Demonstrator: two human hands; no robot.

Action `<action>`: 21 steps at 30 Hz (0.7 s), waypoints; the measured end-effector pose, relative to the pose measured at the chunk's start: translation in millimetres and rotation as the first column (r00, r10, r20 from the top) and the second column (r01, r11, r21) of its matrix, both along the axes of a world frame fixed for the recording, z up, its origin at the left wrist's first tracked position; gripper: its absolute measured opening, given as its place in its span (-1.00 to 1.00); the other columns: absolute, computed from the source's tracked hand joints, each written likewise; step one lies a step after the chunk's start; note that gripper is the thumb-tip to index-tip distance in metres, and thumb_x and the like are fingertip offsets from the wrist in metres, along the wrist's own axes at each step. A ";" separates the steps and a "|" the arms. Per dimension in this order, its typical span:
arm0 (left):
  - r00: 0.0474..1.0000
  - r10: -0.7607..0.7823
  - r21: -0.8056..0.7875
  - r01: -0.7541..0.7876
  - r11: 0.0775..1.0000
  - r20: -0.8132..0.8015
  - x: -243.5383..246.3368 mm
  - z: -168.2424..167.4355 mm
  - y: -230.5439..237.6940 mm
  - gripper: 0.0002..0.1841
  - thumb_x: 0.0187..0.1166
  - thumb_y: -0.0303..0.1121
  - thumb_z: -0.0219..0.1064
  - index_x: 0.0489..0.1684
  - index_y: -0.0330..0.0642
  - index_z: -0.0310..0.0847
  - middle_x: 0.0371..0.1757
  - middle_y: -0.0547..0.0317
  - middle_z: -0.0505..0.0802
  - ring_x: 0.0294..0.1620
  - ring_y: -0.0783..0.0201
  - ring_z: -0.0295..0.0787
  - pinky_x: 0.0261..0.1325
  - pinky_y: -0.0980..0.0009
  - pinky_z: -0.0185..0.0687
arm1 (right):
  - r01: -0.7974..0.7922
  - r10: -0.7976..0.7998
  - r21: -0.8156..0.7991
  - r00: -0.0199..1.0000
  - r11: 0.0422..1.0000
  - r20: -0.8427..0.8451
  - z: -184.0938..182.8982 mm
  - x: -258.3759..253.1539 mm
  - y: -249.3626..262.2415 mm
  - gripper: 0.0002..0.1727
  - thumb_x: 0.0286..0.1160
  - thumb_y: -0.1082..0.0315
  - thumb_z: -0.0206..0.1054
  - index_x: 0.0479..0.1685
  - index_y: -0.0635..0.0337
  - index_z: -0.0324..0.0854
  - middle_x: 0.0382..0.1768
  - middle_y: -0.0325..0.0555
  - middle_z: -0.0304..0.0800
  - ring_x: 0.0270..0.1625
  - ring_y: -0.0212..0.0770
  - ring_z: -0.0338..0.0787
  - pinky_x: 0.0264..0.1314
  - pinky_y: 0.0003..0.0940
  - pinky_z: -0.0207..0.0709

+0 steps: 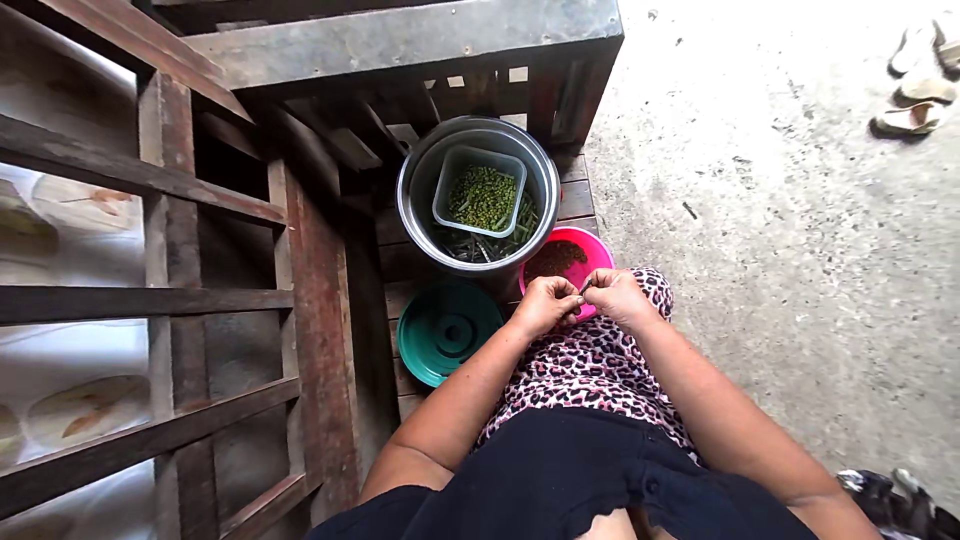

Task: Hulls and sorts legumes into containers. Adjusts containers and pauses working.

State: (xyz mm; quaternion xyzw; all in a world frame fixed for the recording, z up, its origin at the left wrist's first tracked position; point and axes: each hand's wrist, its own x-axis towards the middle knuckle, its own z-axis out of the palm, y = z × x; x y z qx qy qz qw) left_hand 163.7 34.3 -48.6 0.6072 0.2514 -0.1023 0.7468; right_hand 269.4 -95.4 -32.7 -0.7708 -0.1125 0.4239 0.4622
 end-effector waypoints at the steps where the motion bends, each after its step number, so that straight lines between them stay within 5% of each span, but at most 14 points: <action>1: 1.000 -0.007 0.022 0.007 1.000 0.011 -0.6 -1.9 0.8 -0.91 0.58 -0.54 0.41 -0.19 -0.44 0.66 -0.43 0.11 0.82 -0.52 0.44 0.74 -0.33 0.52 0.74 | -0.010 0.010 -0.009 1.000 1.000 0.006 -0.8 -0.3 0.9 -0.85 0.33 0.64 0.33 -0.49 0.22 0.60 -0.67 -0.30 0.53 -0.66 -0.49 0.38 -0.56 -0.54 0.27; 8: 0.983 -0.161 0.318 0.125 0.940 0.089 -2.1 -7.5 2.0 -0.83 0.68 -0.44 0.31 -0.21 -0.39 0.72 -0.34 0.00 0.84 -0.37 0.29 0.79 -0.11 0.29 0.76 | -0.040 0.041 -0.033 0.999 0.999 0.031 -5.7 -0.3 1.9 -0.82 0.33 0.65 0.33 -0.52 0.23 0.56 -0.64 -0.28 0.50 -0.60 -0.46 0.41 -0.49 -0.51 0.29; 15: 1.000 -0.003 -0.021 0.003 1.000 0.022 2.2 -12.4 -5.0 -0.80 0.81 -0.42 0.13 -0.13 -0.39 0.59 -0.51 0.19 0.71 -0.60 0.48 0.54 -0.44 0.58 0.49 | 0.081 -0.063 0.106 0.985 0.991 -0.160 -13.5 1.9 -5.1 -0.83 0.43 0.66 0.23 -0.40 0.22 0.59 -0.66 -0.32 0.50 -0.68 -0.51 0.32 -0.59 -0.61 0.21; 21: 0.994 0.103 -0.368 -0.112 0.923 -0.043 1.3 -13.5 -3.1 -0.80 0.84 -0.44 0.04 -0.17 -0.29 0.54 -0.59 0.29 0.63 -0.67 0.53 0.46 -0.53 0.66 0.42 | 0.170 -0.114 0.148 0.939 0.974 -0.325 -12.1 1.7 -5.4 -0.79 0.48 0.62 0.15 -0.42 0.16 0.57 -0.70 -0.34 0.50 -0.70 -0.52 0.36 -0.61 -0.63 0.24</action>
